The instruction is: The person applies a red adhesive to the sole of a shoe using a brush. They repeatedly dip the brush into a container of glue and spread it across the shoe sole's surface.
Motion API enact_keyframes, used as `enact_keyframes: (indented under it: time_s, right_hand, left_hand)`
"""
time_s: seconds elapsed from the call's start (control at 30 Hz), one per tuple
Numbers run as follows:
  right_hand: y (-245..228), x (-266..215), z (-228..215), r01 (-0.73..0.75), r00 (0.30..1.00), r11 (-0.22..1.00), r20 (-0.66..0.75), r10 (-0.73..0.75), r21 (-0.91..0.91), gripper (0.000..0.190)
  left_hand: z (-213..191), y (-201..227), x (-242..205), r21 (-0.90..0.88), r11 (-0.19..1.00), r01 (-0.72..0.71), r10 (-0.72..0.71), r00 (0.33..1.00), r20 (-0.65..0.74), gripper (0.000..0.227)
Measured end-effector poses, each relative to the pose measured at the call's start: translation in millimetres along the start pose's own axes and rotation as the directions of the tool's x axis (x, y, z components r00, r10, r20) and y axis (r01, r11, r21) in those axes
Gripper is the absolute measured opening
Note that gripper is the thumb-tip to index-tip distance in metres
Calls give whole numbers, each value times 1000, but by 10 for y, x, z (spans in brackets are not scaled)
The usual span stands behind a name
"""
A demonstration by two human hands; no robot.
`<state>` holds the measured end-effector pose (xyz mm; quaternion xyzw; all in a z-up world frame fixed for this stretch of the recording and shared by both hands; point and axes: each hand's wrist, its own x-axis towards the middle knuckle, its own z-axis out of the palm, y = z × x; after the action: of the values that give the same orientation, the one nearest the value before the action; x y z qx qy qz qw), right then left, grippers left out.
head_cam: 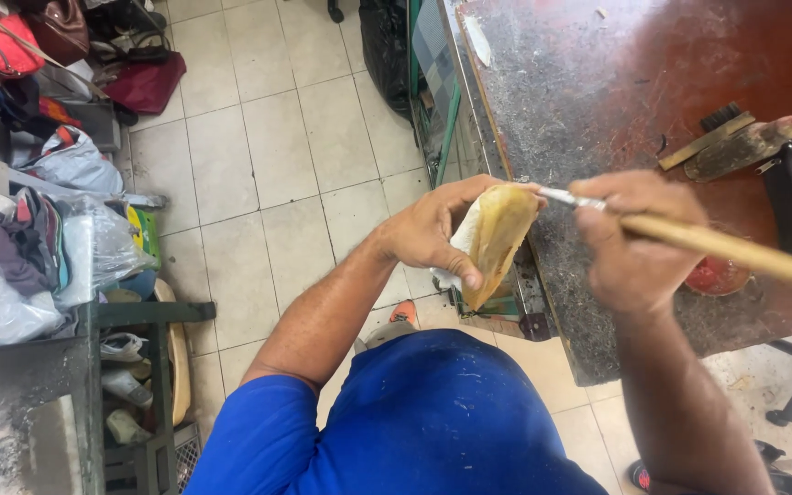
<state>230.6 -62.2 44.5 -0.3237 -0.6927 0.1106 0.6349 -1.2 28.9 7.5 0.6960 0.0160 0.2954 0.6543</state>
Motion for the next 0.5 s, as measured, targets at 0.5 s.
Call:
enact_keyframes:
  time_s: [0.5]
  right_hand:
    - [80,-115,96,-175,963,962,-166,211,210,22]
  left_hand:
    - [83,66,-78,5,990,-139,139,990,-30,97]
